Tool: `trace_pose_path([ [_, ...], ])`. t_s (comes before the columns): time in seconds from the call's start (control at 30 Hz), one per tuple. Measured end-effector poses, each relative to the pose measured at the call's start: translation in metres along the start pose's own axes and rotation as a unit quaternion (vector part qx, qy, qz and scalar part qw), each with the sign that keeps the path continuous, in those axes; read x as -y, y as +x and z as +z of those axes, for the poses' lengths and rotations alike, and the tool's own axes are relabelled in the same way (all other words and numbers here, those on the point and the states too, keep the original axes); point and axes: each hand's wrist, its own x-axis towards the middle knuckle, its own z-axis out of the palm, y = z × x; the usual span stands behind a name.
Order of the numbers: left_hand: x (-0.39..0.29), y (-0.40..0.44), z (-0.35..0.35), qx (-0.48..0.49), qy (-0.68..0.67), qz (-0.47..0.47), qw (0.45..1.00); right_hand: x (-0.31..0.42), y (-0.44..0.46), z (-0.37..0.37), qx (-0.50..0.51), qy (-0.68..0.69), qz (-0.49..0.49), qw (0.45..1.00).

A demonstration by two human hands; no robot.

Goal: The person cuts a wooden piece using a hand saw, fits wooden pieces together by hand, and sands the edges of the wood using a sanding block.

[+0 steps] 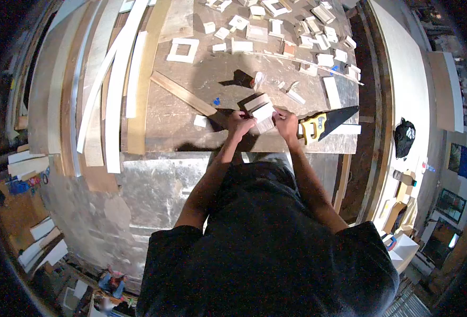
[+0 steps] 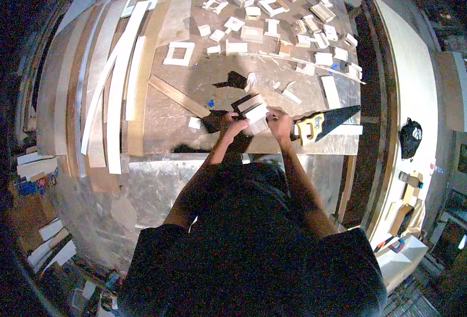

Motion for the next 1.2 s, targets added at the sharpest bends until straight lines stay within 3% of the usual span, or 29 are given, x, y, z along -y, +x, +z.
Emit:
trace_pose_path([
  [0.07, 0.001, 0.000, 0.003, -0.009, -0.024, -0.011, 1.000, 0.003, -0.001, -0.002, -0.001, 0.006, 0.021, 1.000],
  [0.13, 0.008, 0.005, 0.005, -0.001, -0.075, -0.009, 0.997, 0.000, 0.001, -0.003, -0.005, 0.023, -0.020, 1.000],
  [0.57, 0.013, 0.002, 0.009, -0.026, -0.064, 0.003, 0.998, -0.005, 0.003, 0.002, -0.027, 0.008, -0.005, 1.000],
  [0.63, 0.032, 0.015, 0.011, -0.047, 0.003, 0.061, 0.997, -0.005, 0.002, 0.003, -0.033, 0.016, -0.010, 0.999],
  [0.77, 0.032, 0.014, 0.012, -0.051, 0.027, 0.074, 0.996, -0.007, 0.002, 0.004, -0.042, 0.028, -0.034, 0.998],
  [0.87, 0.016, 0.005, 0.011, -0.052, 0.031, 0.079, 0.995, -0.009, 0.003, 0.004, -0.027, 0.032, 0.005, 0.999],
  [0.93, -0.019, -0.016, 0.005, -0.097, 0.122, 0.177, 0.972, -0.016, 0.005, 0.008, -0.032, 0.024, -0.015, 0.999],
  [1.03, -0.043, -0.026, 0.005, -0.102, 0.234, 0.229, 0.939, -0.021, 0.006, 0.011, -0.037, 0.017, 0.002, 0.999],
  [1.1, -0.043, -0.028, 0.007, -0.118, 0.241, 0.250, 0.930, -0.025, 0.008, 0.013, -0.039, 0.010, -0.006, 0.999],
  [1.2, -0.027, -0.014, 0.007, -0.066, 0.225, 0.251, 0.939, -0.019, 0.009, 0.009, -0.029, -0.002, -0.006, 1.000],
])
